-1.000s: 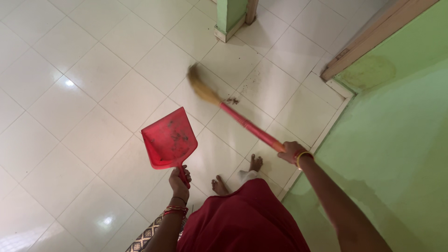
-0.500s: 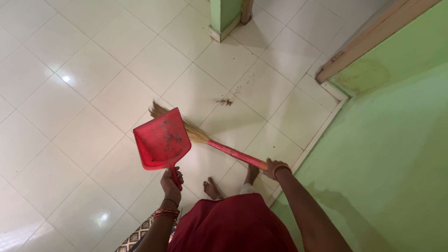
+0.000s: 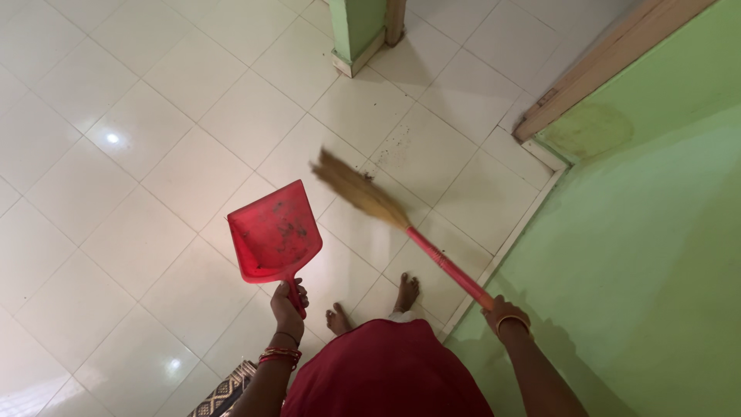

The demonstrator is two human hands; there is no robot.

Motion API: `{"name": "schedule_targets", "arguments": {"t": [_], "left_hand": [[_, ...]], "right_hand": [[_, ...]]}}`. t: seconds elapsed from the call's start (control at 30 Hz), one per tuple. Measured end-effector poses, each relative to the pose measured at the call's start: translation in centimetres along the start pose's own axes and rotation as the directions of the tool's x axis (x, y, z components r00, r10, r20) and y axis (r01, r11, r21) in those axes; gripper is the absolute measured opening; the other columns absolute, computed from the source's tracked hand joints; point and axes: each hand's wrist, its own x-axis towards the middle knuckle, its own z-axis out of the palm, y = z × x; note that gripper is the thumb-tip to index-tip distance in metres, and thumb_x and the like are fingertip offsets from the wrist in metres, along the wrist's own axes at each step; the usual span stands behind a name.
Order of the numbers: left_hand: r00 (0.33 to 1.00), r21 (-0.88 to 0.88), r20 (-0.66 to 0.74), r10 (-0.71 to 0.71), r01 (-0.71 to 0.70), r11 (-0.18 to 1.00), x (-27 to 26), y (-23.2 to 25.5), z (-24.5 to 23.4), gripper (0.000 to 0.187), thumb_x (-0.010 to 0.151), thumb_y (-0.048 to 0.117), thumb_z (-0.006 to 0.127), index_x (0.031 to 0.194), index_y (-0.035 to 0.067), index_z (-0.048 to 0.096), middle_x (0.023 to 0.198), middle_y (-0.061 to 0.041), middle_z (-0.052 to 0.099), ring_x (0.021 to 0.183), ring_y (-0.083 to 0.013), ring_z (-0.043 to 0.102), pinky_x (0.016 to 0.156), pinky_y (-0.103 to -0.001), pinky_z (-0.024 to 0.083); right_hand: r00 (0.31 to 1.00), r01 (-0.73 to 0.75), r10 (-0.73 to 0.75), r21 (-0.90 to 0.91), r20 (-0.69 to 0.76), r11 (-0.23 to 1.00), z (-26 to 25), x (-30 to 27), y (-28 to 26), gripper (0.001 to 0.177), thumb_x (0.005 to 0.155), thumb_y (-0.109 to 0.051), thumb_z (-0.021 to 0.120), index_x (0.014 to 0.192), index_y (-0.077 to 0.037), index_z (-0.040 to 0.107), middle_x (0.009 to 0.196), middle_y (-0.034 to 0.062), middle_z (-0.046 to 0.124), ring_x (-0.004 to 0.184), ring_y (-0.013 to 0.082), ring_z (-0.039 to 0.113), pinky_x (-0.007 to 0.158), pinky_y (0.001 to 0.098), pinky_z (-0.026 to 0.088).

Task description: The person sweeps debris from a tiled floor into a red dustpan using a broom by hand while walking through various rooms.

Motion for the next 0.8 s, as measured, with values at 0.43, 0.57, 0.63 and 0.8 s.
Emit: {"name": "schedule_targets", "arguments": {"t": [0.43, 0.57, 0.63, 0.8], "left_hand": [[0.998, 0.011, -0.056, -0.014, 0.015, 1.0, -1.2, -2.1, 5.2, 0.039, 0.105, 0.029, 0.042, 0.105, -0.004, 0.062, 0.072, -0.009, 0.058, 0.058, -0.0182, 0.049, 0.053, -0.031, 0.042], [0.998, 0.025, -0.064, 0.009, -0.008, 1.0, -1.3, -2.7, 6.5, 0.041, 0.106, 0.032, 0.042, 0.105, -0.004, 0.063, 0.072, -0.009, 0.058, 0.058, -0.0181, 0.05, 0.053, -0.031, 0.042], [0.997, 0.027, -0.07, 0.011, -0.009, 1.0, -1.3, -2.8, 7.5, 0.042, 0.106, 0.032, 0.042, 0.105, -0.004, 0.063, 0.072, -0.008, 0.058, 0.058, -0.0181, 0.05, 0.053, -0.031, 0.041], [0.998, 0.04, -0.066, 0.02, -0.018, 0.999, -1.7, -3.2, 9.6, 0.04, 0.105, 0.029, 0.041, 0.104, -0.004, 0.063, 0.071, -0.009, 0.058, 0.058, -0.0178, 0.05, 0.053, -0.031, 0.043]], "right_hand": [[0.981, -0.056, 0.1, 0.257, -0.165, 0.965, -11.5, 10.4, 3.4, 0.064, 0.095, -0.063, 0.06, 0.117, -0.005, 0.073, 0.105, 0.0176, 0.078, 0.095, 0.0346, 0.076, 0.082, 0.0474, 0.062], [0.994, -0.001, 0.073, 0.655, -0.083, 0.756, -12.3, 9.6, 2.9, 0.06, 0.098, -0.058, 0.06, 0.114, 0.0, 0.069, 0.078, 0.0132, 0.067, 0.063, 0.0246, 0.065, 0.059, 0.0416, 0.054], [0.998, -0.037, 0.067, 0.819, -0.002, 0.573, -13.1, 8.7, 2.4, 0.055, 0.097, -0.052, 0.063, 0.115, 0.0, 0.066, 0.072, 0.0107, 0.06, 0.056, 0.0208, 0.056, 0.051, 0.0402, 0.049], [0.999, 0.033, -0.045, 0.834, -0.01, 0.55, -14.9, 6.4, 0.6, 0.045, 0.096, -0.045, 0.061, 0.113, -0.003, 0.062, 0.066, 0.0079, 0.056, 0.052, 0.0172, 0.052, 0.046, 0.0356, 0.046]]}}
